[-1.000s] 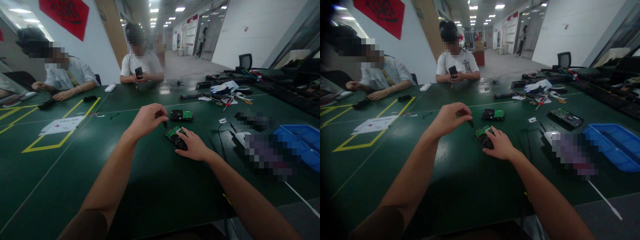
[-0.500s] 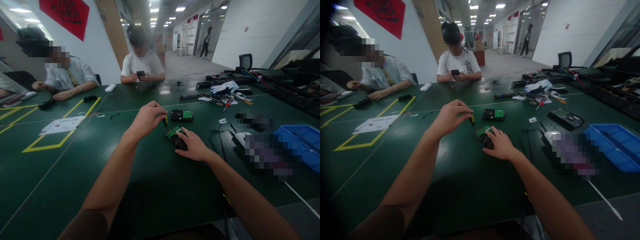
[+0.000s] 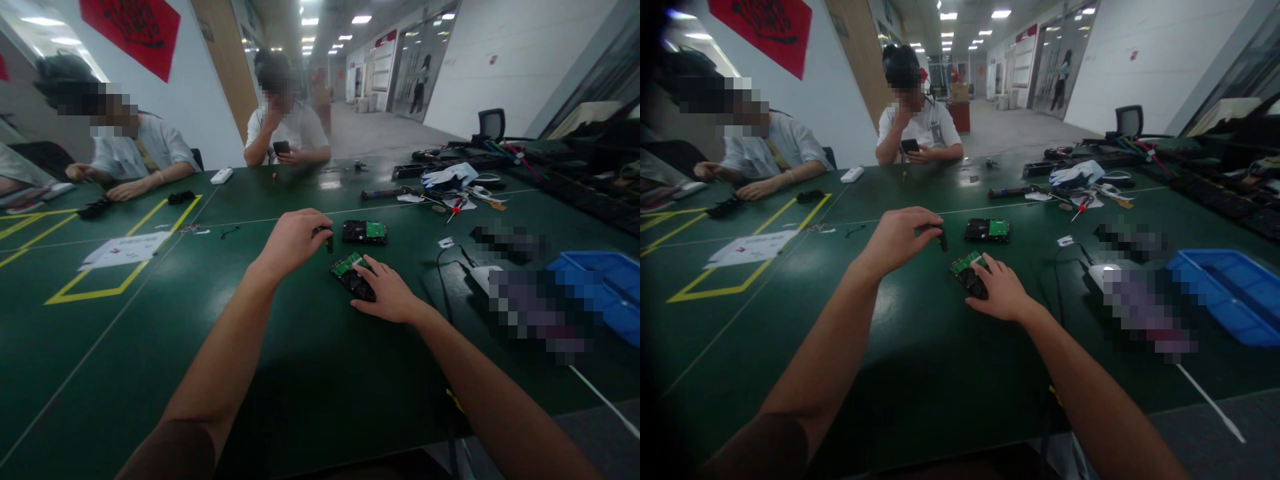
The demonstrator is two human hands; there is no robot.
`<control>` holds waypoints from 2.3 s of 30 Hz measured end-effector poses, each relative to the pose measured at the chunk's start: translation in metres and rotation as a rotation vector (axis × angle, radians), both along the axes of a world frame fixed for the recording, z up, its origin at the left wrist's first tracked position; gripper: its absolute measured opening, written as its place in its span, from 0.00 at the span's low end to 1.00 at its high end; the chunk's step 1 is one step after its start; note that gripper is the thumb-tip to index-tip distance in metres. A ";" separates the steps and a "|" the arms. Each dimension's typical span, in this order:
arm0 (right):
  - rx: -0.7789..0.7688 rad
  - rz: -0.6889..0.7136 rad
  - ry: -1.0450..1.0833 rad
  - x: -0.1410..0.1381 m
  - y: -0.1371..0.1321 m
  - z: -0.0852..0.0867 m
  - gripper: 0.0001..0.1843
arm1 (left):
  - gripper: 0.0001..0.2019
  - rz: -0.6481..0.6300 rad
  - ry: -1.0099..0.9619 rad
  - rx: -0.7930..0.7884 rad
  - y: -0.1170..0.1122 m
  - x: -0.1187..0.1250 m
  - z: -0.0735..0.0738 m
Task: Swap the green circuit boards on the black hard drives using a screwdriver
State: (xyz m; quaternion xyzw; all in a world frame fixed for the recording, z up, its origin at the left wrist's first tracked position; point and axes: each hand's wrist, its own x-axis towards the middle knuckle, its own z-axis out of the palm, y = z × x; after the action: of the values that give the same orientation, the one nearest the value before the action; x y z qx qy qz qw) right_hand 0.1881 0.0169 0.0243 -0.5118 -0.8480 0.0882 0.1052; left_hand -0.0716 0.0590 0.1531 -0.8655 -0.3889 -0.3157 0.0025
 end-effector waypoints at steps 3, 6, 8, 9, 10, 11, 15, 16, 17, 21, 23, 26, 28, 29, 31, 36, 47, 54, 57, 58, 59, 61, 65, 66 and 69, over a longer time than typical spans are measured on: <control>-0.004 -0.002 0.002 0.000 0.000 0.000 0.50 | 0.05 0.054 -0.012 0.003 0.001 0.000 0.000; -0.010 0.000 0.003 -0.001 -0.001 0.001 0.50 | 0.04 0.093 -0.029 0.003 0.002 0.000 -0.002; -0.012 0.000 0.008 -0.001 -0.001 0.001 0.50 | 0.03 0.078 -0.053 -0.013 0.002 0.000 -0.003; -0.011 0.000 0.010 -0.001 -0.001 0.001 0.50 | 0.03 0.059 -0.072 -0.026 0.002 0.000 -0.003; -0.012 0.000 0.011 -0.001 -0.001 0.002 0.50 | 0.04 0.036 -0.094 -0.039 0.002 0.000 -0.004; -0.013 0.002 0.010 -0.001 -0.001 0.002 0.50 | 0.04 0.010 -0.114 -0.052 0.002 0.001 -0.004; -0.018 0.001 -0.002 -0.001 -0.001 0.002 0.50 | 0.05 -0.063 -0.144 -0.059 0.003 0.001 -0.007; -0.020 -0.001 -0.002 -0.001 -0.001 0.002 0.50 | 0.05 -0.068 -0.143 -0.049 0.003 0.001 -0.007; -0.024 -0.003 0.000 -0.001 -0.001 0.002 0.50 | 0.05 -0.068 -0.140 -0.039 0.003 0.001 -0.007; -0.043 -0.006 0.005 0.000 -0.001 0.002 0.50 | 0.06 -0.044 -0.110 -0.010 0.003 0.000 -0.006; -0.043 -0.005 0.002 0.000 -0.001 0.003 0.50 | 0.06 -0.031 -0.089 -0.004 0.002 -0.001 -0.005; -0.038 -0.007 -0.001 -0.001 -0.001 0.004 0.50 | 0.07 -0.019 -0.069 0.004 0.001 -0.001 -0.003; -0.031 -0.007 -0.005 -0.001 -0.001 0.004 0.50 | 0.07 -0.016 -0.057 0.004 0.001 -0.001 -0.002; -0.028 -0.006 -0.007 -0.001 -0.001 0.004 0.50 | 0.07 -0.018 -0.051 0.003 0.001 -0.002 -0.002; -0.023 -0.007 -0.010 -0.002 -0.001 0.003 0.50 | 0.07 -0.020 -0.044 0.004 0.000 -0.002 -0.001; -0.022 -0.004 -0.004 -0.001 -0.001 0.002 0.50 | 0.09 -0.041 -0.005 0.003 -0.001 0.000 0.001; -0.023 -0.003 -0.008 0.000 -0.001 0.002 0.50 | 0.04 0.007 -0.059 0.005 0.001 0.001 0.000; -0.022 -0.005 -0.004 0.000 0.000 0.001 0.51 | 0.02 0.026 -0.111 -0.006 0.002 0.003 -0.003; -0.013 -0.002 0.000 0.000 0.000 0.000 0.51 | 0.04 0.033 -0.149 -0.005 0.002 0.004 -0.004; -0.012 -0.001 0.001 0.000 0.000 0.000 0.51 | 0.05 0.039 -0.169 -0.004 0.003 0.004 -0.005; -0.012 -0.002 0.002 0.000 0.000 0.000 0.51 | 0.07 0.045 -0.188 -0.002 0.003 0.004 -0.006; -0.017 -0.005 0.004 0.000 0.000 0.000 0.50 | 0.09 0.054 -0.218 0.005 0.004 0.004 -0.008; -0.024 -0.008 0.006 0.000 0.000 0.000 0.50 | 0.08 0.044 -0.232 -0.024 0.004 0.004 -0.008; -0.024 -0.006 0.003 0.000 0.000 0.000 0.50 | 0.08 0.037 -0.231 -0.032 0.004 0.004 -0.008; -0.026 -0.006 -0.008 -0.001 0.000 0.001 0.50 | 0.06 0.006 -0.226 -0.043 0.002 0.005 -0.006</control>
State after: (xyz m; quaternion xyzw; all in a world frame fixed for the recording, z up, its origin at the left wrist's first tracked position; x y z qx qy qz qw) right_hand 0.1875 0.0164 0.0256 -0.5162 -0.8456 0.0969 0.0952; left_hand -0.0668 0.0605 0.1475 -0.8231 -0.3958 -0.4030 -0.0590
